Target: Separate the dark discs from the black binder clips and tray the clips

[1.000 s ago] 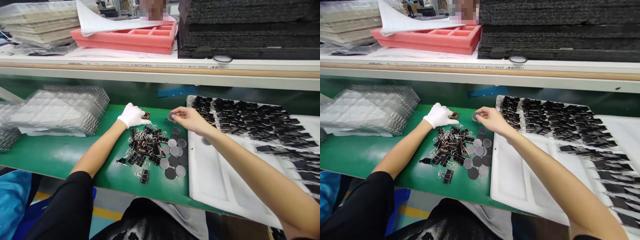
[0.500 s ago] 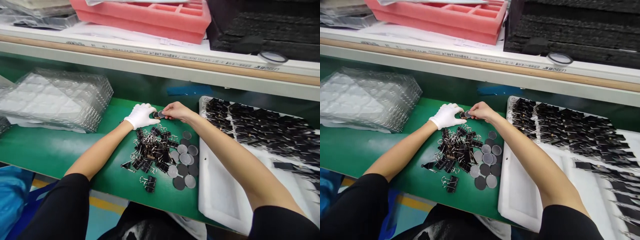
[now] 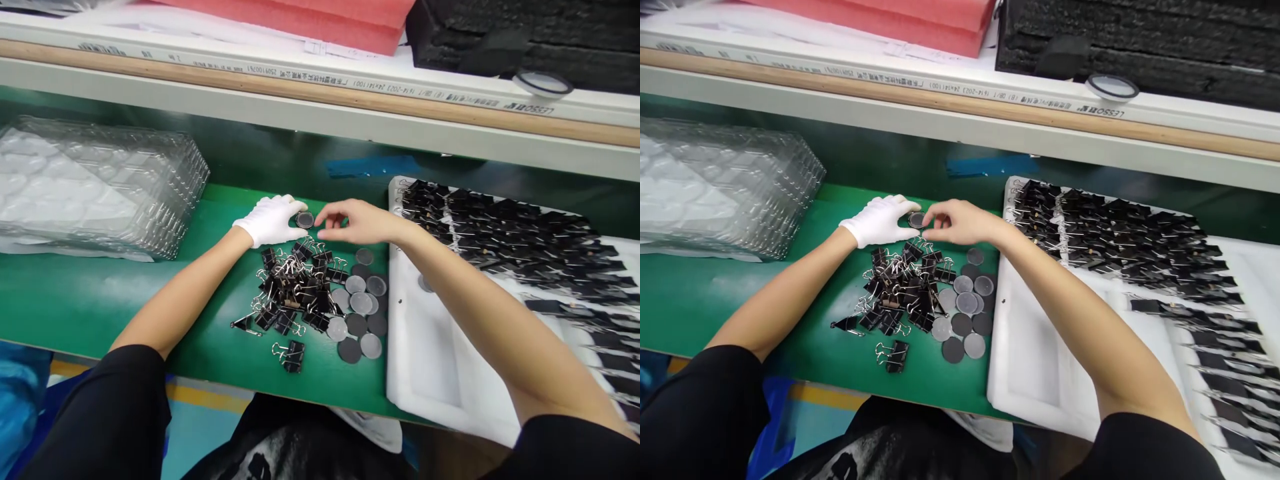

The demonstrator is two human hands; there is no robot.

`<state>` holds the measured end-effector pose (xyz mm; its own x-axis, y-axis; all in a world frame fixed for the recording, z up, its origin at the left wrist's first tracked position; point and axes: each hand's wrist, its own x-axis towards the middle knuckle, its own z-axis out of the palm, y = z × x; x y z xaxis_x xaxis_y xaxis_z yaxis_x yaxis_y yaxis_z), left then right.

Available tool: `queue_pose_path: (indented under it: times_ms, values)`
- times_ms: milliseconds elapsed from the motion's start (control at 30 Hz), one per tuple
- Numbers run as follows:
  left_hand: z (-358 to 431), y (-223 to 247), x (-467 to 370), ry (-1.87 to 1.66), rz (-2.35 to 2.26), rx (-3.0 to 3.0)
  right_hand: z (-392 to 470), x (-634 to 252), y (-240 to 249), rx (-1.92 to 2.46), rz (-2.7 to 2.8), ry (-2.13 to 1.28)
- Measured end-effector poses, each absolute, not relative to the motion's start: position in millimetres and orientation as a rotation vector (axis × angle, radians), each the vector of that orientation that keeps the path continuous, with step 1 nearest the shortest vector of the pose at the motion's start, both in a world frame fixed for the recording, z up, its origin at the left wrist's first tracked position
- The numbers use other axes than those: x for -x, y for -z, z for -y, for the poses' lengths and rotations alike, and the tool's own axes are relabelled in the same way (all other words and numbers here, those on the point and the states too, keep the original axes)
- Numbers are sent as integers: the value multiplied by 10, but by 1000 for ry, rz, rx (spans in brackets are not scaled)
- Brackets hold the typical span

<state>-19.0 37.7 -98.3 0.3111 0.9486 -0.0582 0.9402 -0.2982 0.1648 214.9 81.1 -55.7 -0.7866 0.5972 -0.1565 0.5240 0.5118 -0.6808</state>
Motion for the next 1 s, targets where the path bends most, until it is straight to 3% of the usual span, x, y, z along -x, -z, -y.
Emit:
queue_pose_path:
  times_ms: [100,200,433,667,1000]
  values:
    - [-356,910,145,-16,-1818,-2402,-643,-2286,552,826,2722,-1158]
    - [-323,829,125,87,-1961,-2425,-578,-2368,617,1104,2588,-1018]
    - [-375,840,216,173,-1655,-2580,-624,-2495,714,1705,2085,-750]
    - [-383,951,91,118,-1741,-2723,-655,-2352,713,1652,2086,-772]
    - [-347,961,12,74,-1756,-2720,-621,-2289,847,1544,2224,-445]
